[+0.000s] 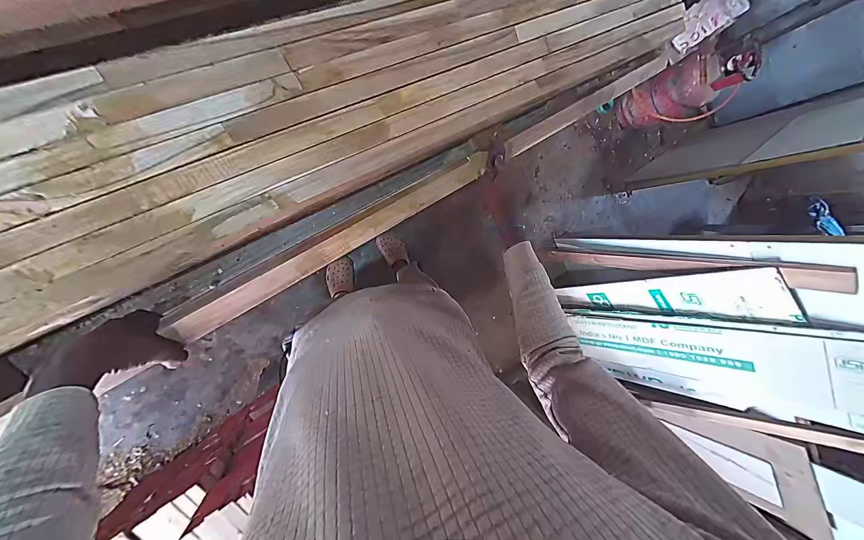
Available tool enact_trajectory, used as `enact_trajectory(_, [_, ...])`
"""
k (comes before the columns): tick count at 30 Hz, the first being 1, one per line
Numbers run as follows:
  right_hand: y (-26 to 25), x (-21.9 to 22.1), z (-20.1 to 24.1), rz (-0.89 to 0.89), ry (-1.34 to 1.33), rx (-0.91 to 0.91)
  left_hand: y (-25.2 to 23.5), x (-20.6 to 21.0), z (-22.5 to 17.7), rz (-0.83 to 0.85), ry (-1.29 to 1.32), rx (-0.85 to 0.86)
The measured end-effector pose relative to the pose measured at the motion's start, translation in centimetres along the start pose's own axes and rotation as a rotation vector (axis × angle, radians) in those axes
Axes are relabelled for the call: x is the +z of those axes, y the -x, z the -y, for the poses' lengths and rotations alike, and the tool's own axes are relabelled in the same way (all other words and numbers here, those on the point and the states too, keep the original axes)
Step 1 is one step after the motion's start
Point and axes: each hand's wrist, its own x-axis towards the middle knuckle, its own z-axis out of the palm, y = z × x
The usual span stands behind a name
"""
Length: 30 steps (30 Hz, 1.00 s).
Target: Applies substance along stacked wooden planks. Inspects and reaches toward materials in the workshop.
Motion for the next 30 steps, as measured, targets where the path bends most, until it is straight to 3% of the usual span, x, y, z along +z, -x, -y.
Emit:
enact_trajectory(5, [3.4,4.1,2.1,-0.046,0.054,-0.096,0.9,-1.7,-1.6,0.044,0.001,0.003])
enact_trajectory(8, [6.6,2.5,2.2,0.212,0.104,-0.165,1.1,-1.9,-1.7,0.064,-0.01,0.002])
enact_trajectory(10, [7.2,-1.2,2.5,0.304,0.183,-0.162,3.2,-2.2,-2.7,0.006,0.035,-0.002])
enact_trajectory(13, [4.6,-4.9,1.7,0.126,0.289,-0.133,7.6,-1.1,-5.2,-0.152,0.084,-0.034])
enact_trajectory(17, [1.4,-5.1,1.1,0.166,0.37,0.022,9.5,1.9,-6.6,-0.393,0.094,-0.042])
enact_trajectory(20, [4.8,-3.3,3.6,0.22,0.382,-0.074,9.6,2.3,-7.2,-0.422,0.117,-0.06])
enact_trajectory(23, [9.0,-3.2,4.8,0.396,0.453,-0.271,9.9,2.1,-7.1,-0.408,0.116,-0.074])
enact_trajectory(27, [7.8,-4.9,3.5,0.504,0.352,-0.563,9.5,2.2,-7.0,-0.399,0.13,-0.041])
enact_trajectory(30, [5.8,-6.2,2.6,0.623,0.077,-0.494,9.1,1.4,-6.3,-0.32,0.125,-0.03])
